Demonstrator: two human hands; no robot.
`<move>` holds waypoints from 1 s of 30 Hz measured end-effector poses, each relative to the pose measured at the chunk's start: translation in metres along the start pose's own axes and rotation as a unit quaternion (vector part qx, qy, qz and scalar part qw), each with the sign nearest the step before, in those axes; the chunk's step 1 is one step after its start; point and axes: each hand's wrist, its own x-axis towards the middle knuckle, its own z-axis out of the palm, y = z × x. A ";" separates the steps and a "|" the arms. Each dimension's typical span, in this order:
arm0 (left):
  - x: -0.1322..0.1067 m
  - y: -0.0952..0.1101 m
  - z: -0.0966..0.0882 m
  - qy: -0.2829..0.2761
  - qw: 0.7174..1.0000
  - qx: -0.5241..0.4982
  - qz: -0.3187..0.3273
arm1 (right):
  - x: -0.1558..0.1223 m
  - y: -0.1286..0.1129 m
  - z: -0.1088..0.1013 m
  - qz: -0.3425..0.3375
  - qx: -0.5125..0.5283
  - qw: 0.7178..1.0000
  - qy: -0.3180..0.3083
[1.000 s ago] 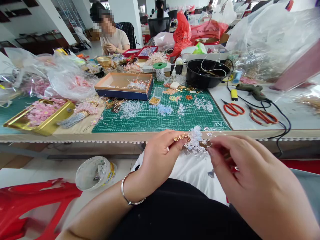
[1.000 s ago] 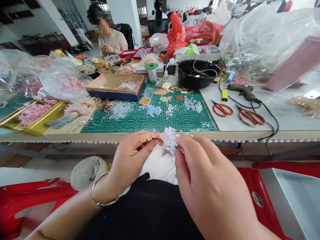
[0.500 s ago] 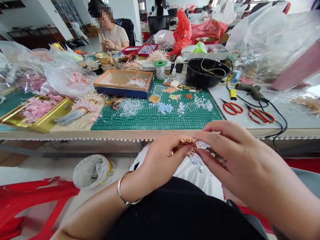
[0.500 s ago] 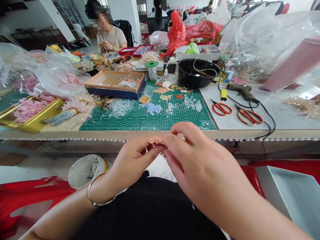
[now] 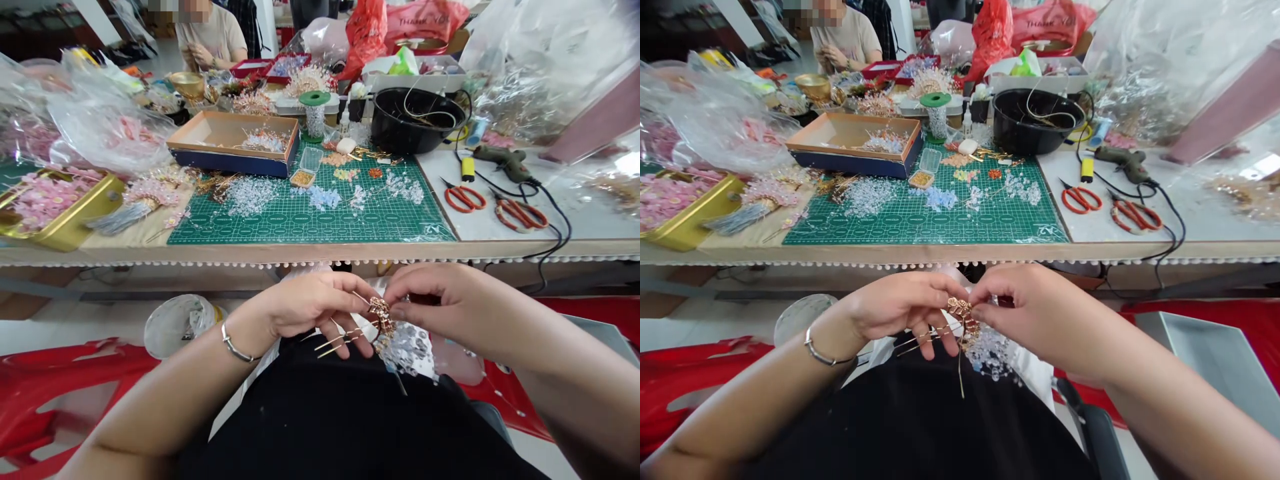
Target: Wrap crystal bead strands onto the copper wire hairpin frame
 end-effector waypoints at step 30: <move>0.042 -0.024 -0.001 -0.009 0.999 -0.022 -0.040 | -0.010 0.026 0.012 0.127 0.105 0.986 -0.038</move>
